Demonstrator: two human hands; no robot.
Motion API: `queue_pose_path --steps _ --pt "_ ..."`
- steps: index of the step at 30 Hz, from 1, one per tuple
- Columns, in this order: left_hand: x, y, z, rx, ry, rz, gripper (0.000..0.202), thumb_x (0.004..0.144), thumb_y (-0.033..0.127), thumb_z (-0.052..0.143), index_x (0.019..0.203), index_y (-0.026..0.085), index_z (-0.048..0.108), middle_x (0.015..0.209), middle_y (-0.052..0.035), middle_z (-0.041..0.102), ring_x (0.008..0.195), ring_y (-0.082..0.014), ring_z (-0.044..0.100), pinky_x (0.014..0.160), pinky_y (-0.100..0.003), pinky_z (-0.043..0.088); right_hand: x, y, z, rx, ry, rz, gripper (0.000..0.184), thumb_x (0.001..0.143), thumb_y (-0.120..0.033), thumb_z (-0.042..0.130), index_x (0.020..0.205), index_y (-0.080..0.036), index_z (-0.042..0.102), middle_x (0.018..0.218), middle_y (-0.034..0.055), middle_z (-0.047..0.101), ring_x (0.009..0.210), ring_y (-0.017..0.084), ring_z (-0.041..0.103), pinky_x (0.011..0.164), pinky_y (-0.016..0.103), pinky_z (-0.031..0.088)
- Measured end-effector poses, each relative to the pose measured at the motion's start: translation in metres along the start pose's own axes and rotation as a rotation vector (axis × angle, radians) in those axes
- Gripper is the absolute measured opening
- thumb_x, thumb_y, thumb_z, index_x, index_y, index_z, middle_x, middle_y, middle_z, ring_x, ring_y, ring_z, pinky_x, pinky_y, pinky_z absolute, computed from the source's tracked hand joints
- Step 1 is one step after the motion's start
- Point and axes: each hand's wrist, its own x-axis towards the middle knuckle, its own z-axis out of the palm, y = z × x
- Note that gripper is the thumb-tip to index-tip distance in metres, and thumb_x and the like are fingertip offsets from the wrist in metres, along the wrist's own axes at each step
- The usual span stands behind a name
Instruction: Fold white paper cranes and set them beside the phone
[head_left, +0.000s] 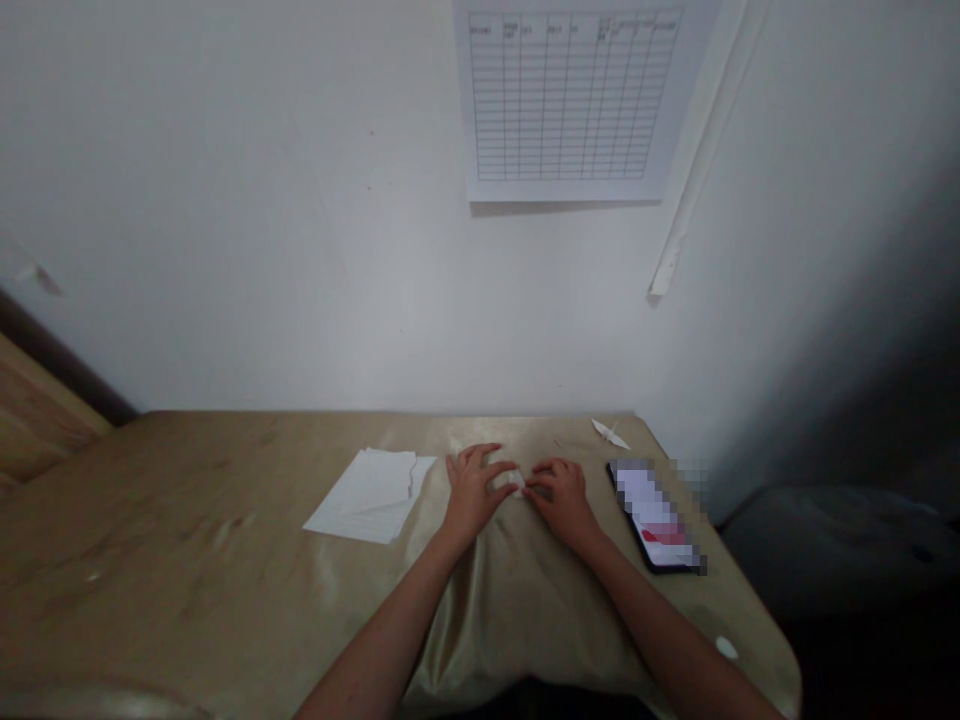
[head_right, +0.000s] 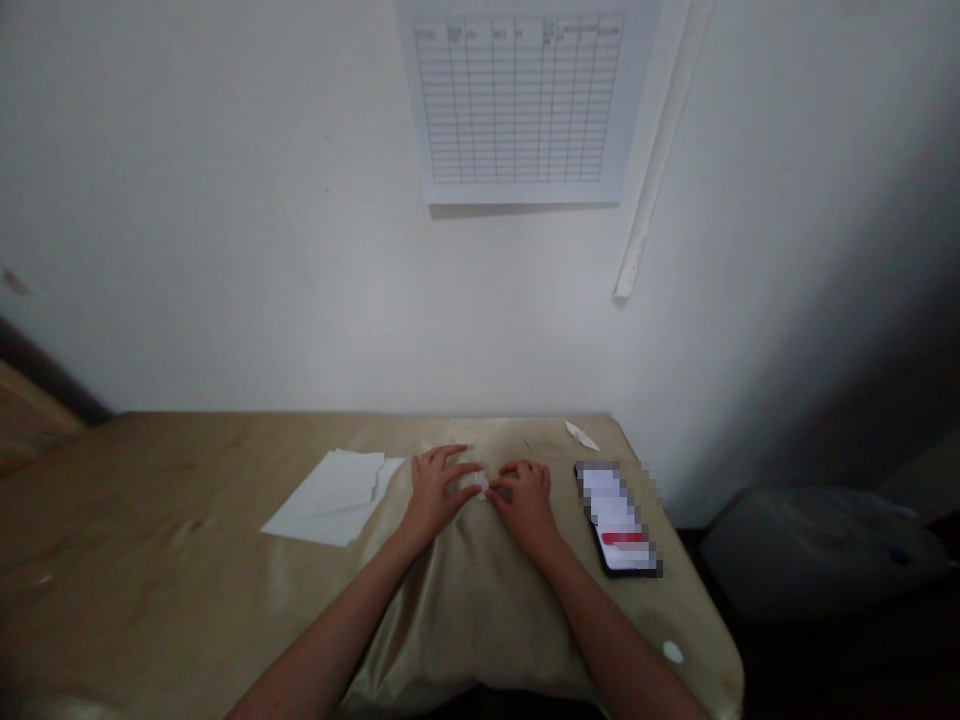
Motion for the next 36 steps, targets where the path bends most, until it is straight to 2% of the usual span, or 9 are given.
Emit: queue_pose_path --steps 3,8,13,19,23,26,29,33,36 --pt "0.0 -0.001 0.002 -0.022 0.009 0.001 0.027 0.083 0.035 0.079 0.109 0.041 0.077 0.142 -0.0001 0.059 0.135 -0.0272 0.043 0.121 -0.057 0.019 0.001 0.0 0.001 0.041 0.016 0.01 0.014 0.092 -0.037 0.066 0.094 -0.031 0.078 0.12 0.0042 0.068 0.119 0.024 0.052 0.11 0.044 0.028" --pt "0.001 -0.005 0.009 -0.03 0.049 -0.048 0.035 0.081 0.04 0.08 0.116 0.038 0.075 0.141 -0.0023 0.061 0.135 -0.0273 0.045 0.12 -0.055 0.025 0.003 0.0 -0.001 0.144 0.036 0.038 0.014 0.091 -0.032 0.064 0.096 -0.027 0.077 0.113 0.0046 0.072 0.121 0.024 0.055 0.115 0.048 0.024" --pt "0.001 -0.008 0.011 -0.049 0.068 -0.067 0.019 0.081 0.041 0.08 0.098 0.035 0.081 0.137 -0.0024 0.064 0.132 -0.0285 0.048 0.117 -0.052 0.031 0.002 -0.002 -0.003 0.251 0.063 0.037 0.013 0.089 -0.029 0.062 0.093 -0.025 0.075 0.114 0.0058 0.073 0.123 0.025 0.059 0.121 0.057 0.009" --pt "0.002 -0.008 0.012 -0.099 0.107 -0.032 0.007 0.079 0.035 0.082 0.086 0.033 0.082 0.131 -0.001 0.068 0.129 -0.0271 0.05 0.115 -0.049 0.033 0.002 -0.003 -0.003 0.382 0.09 0.041 0.023 0.084 -0.027 0.068 0.106 -0.024 0.073 0.102 0.0048 0.078 0.115 0.025 0.065 0.122 0.059 0.008" --pt "0.002 -0.008 0.011 -0.119 0.138 -0.006 0.005 0.077 0.031 0.084 0.078 0.029 0.08 0.129 -0.0017 0.068 0.127 -0.0276 0.051 0.112 -0.05 0.035 0.002 -0.006 -0.004 0.41 0.044 0.027 0.014 0.082 -0.027 0.07 0.094 -0.025 0.076 0.094 0.0039 0.079 0.124 0.028 0.061 0.121 0.063 0.002" --pt "0.002 -0.008 0.013 -0.129 0.144 0.006 0.007 0.075 0.028 0.085 0.08 0.029 0.08 0.129 -0.0024 0.068 0.126 -0.0286 0.052 0.111 -0.052 0.035 0.001 -0.007 -0.005 0.402 0.047 0.037 0.008 0.082 -0.028 0.071 0.086 -0.026 0.078 0.104 0.0049 0.078 0.125 0.029 0.06 0.121 0.064 0.004" --pt "0.002 -0.008 0.015 -0.142 0.148 0.011 0.006 0.077 0.027 0.083 0.081 0.031 0.081 0.129 -0.0023 0.068 0.126 -0.0287 0.051 0.112 -0.053 0.036 0.001 -0.006 -0.003 0.385 0.075 0.054 0.008 0.08 -0.028 0.073 0.085 -0.027 0.079 0.114 0.0075 0.074 0.124 0.029 0.061 0.12 0.064 0.01" --pt "0.002 -0.009 0.018 -0.151 0.14 0.033 0.008 0.081 0.028 0.081 0.085 0.034 0.083 0.131 -0.0032 0.066 0.126 -0.0285 0.051 0.112 -0.053 0.038 0.001 -0.003 0.0 0.359 0.108 0.073 0.008 0.079 -0.027 0.074 0.086 -0.026 0.079 0.12 0.0095 0.071 0.124 0.029 0.06 0.12 0.062 0.014" --pt "0.001 -0.009 0.018 -0.149 0.105 0.057 0.008 0.08 0.031 0.082 0.087 0.035 0.083 0.134 -0.0039 0.065 0.127 -0.0295 0.051 0.113 -0.054 0.037 0.002 -0.002 0.0 0.353 0.12 0.082 0.009 0.08 -0.029 0.075 0.087 -0.026 0.079 0.117 0.0095 0.072 0.122 0.029 0.06 0.119 0.061 0.015"
